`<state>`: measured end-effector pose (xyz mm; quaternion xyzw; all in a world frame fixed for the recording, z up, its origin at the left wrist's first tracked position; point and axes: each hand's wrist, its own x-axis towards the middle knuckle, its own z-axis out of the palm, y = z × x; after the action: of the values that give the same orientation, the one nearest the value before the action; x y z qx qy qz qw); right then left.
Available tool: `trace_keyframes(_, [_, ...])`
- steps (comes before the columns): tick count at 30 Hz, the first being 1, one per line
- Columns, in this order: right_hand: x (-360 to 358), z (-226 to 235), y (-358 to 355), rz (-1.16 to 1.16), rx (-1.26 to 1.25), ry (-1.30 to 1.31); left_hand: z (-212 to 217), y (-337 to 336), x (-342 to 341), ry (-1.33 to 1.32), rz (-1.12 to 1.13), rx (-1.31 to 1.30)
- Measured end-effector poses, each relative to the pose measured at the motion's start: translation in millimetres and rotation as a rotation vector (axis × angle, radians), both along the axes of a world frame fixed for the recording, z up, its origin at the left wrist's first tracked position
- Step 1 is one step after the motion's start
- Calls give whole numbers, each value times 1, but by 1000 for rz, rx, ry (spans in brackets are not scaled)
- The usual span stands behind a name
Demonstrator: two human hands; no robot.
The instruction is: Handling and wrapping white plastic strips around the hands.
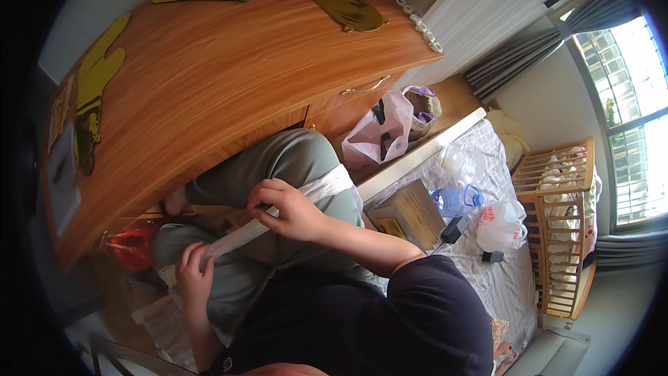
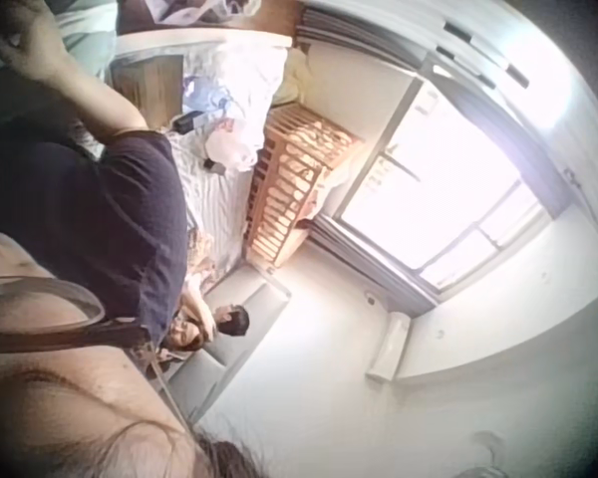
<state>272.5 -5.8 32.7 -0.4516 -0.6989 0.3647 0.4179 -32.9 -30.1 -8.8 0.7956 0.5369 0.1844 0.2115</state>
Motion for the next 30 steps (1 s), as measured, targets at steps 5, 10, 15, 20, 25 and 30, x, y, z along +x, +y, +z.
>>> trace_keyframes(5, [1,-4,-3,13,-26,17,-3,2,1,6,-9,10])
trace_keyframes(10, [-1,-6,-3,33,-71,5,-4,-2,-4,28,26,1])
trace_keyframes(15, [-7,-13,-4,11,-61,-68,-8,-1,-11,24,-10,58])
trace_keyframes(20, [-16,-17,-7,48,-181,-37,-12,1,-15,9,-25,125])
trace_keyframes(25, [-38,-21,-8,116,-246,-127,-15,3,-16,-94,29,300])
trace_keyframes(30, [-70,-22,-3,165,-135,-218,-29,-50,-11,-410,-238,-270])
